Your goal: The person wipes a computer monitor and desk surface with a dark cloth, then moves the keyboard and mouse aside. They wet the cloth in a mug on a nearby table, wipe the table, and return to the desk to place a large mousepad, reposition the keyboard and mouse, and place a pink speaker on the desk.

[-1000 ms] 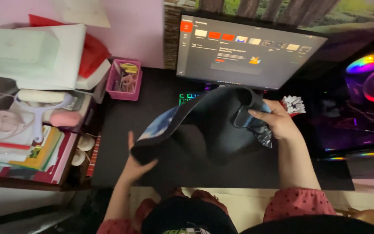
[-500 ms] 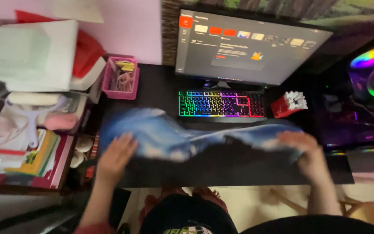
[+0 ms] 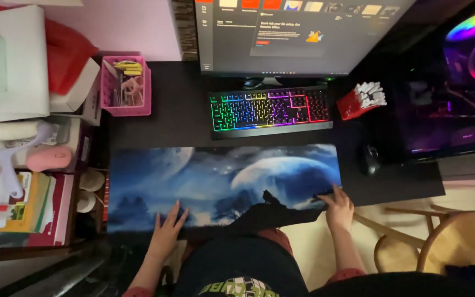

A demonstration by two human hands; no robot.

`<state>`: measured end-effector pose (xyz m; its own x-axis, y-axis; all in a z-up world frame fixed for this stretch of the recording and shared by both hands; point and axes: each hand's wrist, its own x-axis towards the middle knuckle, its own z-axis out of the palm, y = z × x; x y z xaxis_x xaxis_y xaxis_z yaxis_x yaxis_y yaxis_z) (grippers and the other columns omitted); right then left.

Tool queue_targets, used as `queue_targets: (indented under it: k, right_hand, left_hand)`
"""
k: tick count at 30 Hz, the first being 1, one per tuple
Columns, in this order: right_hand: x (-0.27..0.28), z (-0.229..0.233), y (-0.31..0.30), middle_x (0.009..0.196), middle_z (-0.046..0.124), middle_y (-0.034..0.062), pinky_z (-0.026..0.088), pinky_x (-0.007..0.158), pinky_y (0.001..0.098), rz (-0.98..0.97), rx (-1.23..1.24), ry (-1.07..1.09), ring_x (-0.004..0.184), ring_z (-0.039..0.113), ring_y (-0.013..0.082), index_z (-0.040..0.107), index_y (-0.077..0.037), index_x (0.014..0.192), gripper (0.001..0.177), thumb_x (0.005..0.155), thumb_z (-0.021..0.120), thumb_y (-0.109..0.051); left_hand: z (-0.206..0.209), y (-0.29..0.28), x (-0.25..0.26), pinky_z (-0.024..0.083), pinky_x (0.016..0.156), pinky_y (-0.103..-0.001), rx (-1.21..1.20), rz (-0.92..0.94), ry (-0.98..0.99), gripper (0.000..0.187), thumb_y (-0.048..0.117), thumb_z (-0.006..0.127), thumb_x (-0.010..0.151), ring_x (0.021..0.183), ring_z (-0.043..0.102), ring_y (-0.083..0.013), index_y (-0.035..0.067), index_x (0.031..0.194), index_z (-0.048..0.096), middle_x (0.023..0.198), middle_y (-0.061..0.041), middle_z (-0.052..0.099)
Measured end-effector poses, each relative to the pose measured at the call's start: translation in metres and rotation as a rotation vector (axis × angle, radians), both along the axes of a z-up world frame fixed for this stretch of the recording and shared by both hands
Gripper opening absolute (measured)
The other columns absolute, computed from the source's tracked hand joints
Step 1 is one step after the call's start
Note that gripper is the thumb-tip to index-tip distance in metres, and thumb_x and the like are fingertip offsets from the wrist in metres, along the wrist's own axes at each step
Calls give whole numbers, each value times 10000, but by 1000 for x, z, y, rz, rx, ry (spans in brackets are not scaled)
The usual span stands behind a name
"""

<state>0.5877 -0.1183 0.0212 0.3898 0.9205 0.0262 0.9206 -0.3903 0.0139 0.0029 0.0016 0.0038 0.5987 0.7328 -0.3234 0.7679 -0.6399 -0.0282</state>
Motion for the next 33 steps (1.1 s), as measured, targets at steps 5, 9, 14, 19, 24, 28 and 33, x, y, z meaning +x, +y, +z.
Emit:
queue_targets:
  k: [5,9,14,19,24,28,33]
  right_hand:
    - [11,-29,-7,1674,367,61,436,1105,480,-234,147,271,1441,423,316,702,-418,1256,697,780,503,51]
    - [3,-20,7,1464,586,77,367,1170,371,-825,545,812,1367,523,261,576,-159,1439,550,894,509,-125]
    - [-17,19,34,1292,625,83,549,862,399,-1050,491,1302,1128,610,244,601,-106,1350,571,854,749,-347]
    - [-9,28,46,1022,724,76,541,784,320,-894,679,1237,901,666,183,671,-84,1093,366,789,834,-206]
    - [80,-48,27,901,615,-20,516,867,282,-582,865,559,890,637,156,561,-176,877,419,770,967,-184]
    - [59,18,50,1064,731,42,566,964,335,-928,724,714,1070,704,181,620,-154,927,319,806,912,-114]
    - [79,-32,46,1007,772,29,535,897,328,-774,509,524,1011,739,197,723,-176,1095,335,814,884,-260]
  left_hand:
    - [50,16,49,113,1194,-699,-387,89,194,1061,421,733,944,1573,-136,-413,361,1656,-52,1677,-270,-219]
    - [72,19,69,88,1210,-690,-427,127,285,1040,628,627,978,1554,-183,-488,402,1647,-137,1653,-345,-253]
    - [60,17,69,113,1197,-704,-395,131,274,1087,519,704,953,1548,-202,-494,411,1643,-129,1652,-336,-267]
    - [66,17,77,122,1192,-710,-405,159,273,1089,463,709,959,1542,-221,-508,414,1640,-139,1645,-344,-288]
    - [70,18,90,127,1192,-702,-393,215,289,1070,594,660,961,1538,-202,-524,392,1648,-136,1641,-366,-265]
    - [82,28,107,101,1212,-682,-447,248,280,1105,690,625,947,1535,-222,-521,379,1644,-174,1623,-374,-308]
    - [87,32,112,35,1213,-684,-485,241,234,1261,979,495,798,1505,-260,-553,348,1644,-196,1593,-402,-336]
